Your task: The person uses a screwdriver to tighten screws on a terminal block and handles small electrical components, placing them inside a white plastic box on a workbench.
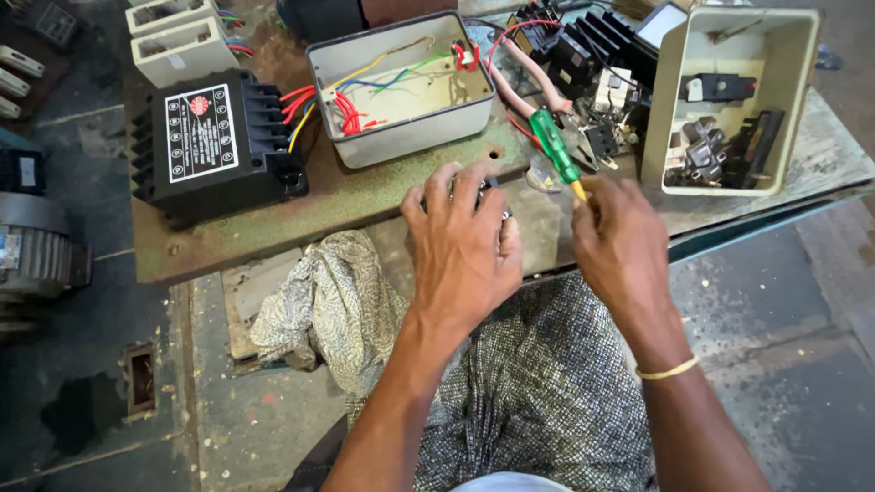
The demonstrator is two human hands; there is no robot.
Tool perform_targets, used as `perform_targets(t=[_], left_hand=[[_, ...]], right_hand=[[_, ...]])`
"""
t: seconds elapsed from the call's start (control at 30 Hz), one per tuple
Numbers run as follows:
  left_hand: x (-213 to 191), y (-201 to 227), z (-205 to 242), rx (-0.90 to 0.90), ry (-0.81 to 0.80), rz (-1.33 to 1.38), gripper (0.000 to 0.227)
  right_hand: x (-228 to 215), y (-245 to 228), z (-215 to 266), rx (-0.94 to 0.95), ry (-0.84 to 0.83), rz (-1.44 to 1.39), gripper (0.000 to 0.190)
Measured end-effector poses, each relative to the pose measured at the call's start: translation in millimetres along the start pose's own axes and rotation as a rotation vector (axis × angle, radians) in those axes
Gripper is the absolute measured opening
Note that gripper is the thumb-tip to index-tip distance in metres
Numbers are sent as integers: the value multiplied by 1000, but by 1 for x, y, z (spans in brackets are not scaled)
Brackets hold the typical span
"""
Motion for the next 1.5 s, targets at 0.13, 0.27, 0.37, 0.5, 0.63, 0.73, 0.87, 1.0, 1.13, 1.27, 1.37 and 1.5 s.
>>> perform_targets(t=[0.13,0.27,0.37,0.5,0.63,0.73,0.87,1.0,1.13,1.27,1.37,1.5], left_hand=[[-5,3,-1,40,30,70,25],[-9,10,0,117,101,140,29],[-8,20,2,146,95,160,27],[-3,34,4,171,79,174,21],[3,44,2,168,60,209,19],[14,48,-1,167,26,193,19],[21,50,-2,231,46,167,25],[27,49,0,218,13,215,25],[35,48,5,247,-9,234,31],[46,45,6,281,-26,156,31],[49,46,6,272,-15,91,35],[41,51,14,287,20,72,30]], right_hand=[[18,-4,-5,-28,4,101,22],[23,-10,-8,-25,27,92,19],[16,-14,-12,-6,28,130,18],[-5,-9,4,-8,-35,-113,22],[11,8,32,111,-227,-839,27],[22,21,47,201,-216,-909,21],[28,30,51,399,-271,-1363,26],[29,41,51,541,-334,-1600,23],[29,52,51,648,-397,-1581,20],[24,55,45,661,-383,-1476,19],[20,49,32,602,-321,-1195,19],[-2,29,11,239,57,-385,14]])
Point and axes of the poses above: each hand's wrist, its own z-axis away from the middle knuckle, its own x-axis out of the palm, y = z × x, the point moved 3 cm from there along -z, towards the middle knuckle, and after that the axes turned 10 degrees about z, right-handed, at the moved point
